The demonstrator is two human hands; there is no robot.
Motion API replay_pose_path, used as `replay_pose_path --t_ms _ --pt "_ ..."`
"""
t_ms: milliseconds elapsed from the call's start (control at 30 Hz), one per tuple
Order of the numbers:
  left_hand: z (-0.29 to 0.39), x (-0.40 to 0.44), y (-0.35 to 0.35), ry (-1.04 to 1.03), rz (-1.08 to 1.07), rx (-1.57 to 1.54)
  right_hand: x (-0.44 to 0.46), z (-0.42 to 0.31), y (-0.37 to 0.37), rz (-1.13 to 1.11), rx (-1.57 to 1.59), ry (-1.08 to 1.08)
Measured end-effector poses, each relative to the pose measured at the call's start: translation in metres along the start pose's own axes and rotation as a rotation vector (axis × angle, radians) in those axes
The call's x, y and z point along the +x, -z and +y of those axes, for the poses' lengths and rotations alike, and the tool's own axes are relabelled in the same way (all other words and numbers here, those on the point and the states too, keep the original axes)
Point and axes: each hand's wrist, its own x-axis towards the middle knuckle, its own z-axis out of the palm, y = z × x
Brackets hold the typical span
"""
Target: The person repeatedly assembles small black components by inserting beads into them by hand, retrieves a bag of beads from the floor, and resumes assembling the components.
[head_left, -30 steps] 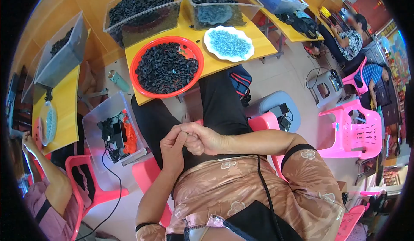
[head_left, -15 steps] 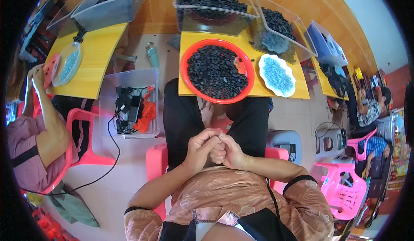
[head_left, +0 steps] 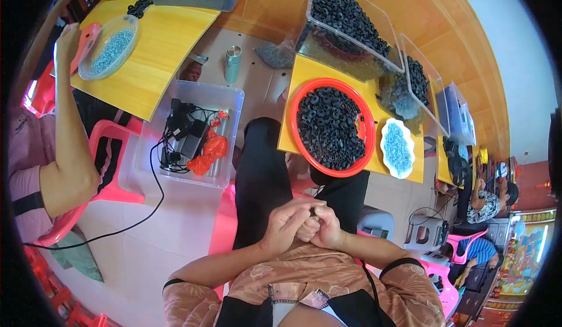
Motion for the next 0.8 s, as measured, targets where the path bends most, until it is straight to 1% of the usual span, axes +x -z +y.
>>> replay_pose_path --t_ms 33,133,167,267,300,333,400,467,500,533,567,600,667,767,800 --pt "0.0 0.001 0.002 -0.054 -0.043 -0.014 0.0 -0.003 -0.001 -0.002 0.023 -0.021" --pt "0.001 0.004 0.006 -0.136 -0.086 -0.052 -0.002 -0.011 -0.007 -0.012 0.0 -0.083" --pt "0.002 0.005 0.006 -0.112 -0.089 -0.061 -0.003 -0.014 -0.01 -0.021 -0.019 -0.062" --pt "0.01 0.011 0.007 -0.2 -0.031 0.024 -0.005 -0.03 -0.007 -0.049 -0.066 -0.11" --pt "0.007 0.01 0.011 -0.183 -0.022 0.071 -0.006 -0.04 -0.006 -0.061 -0.055 -0.121" --pt "0.008 0.011 0.009 -0.177 0.06 0.047 -0.009 -0.048 -0.001 -0.021 -0.08 -0.096" --pt "0.003 0.01 0.013 -0.135 0.151 -0.008 -0.015 -0.086 0.008 0.162 -0.099 -0.09" --pt "0.002 0.012 0.015 -0.094 0.176 -0.037 -0.017 -0.139 0.005 0.349 -0.304 0.243" --pt "0.002 0.014 0.015 -0.073 0.196 -0.051 -0.018 -0.172 0.013 0.483 -0.143 0.317" --pt "0.002 0.015 0.015 -0.06 0.212 -0.067 -0.014 -0.207 0.007 0.658 -0.365 0.508" --pt "0.001 0.016 0.014 -0.047 0.227 -0.083 -0.012 -0.241 0.015 0.623 -0.487 0.656" --pt "0.001 0.017 0.013 -0.032 0.242 -0.099 -0.015 -0.277 0.03 0.544 -0.386 0.693" --pt "0.0 0.019 0.013 -0.025 0.268 -0.106 -0.011 -0.322 0.047 0.678 -0.519 0.822" --pt "-0.002 0.021 0.016 -0.018 0.305 -0.082 -0.003 -0.348 0.073 1.011 -0.658 0.856" --pt "-0.003 0.021 0.017 -0.014 0.322 -0.069 0.002 -0.355 0.088 1.087 -0.817 0.923"
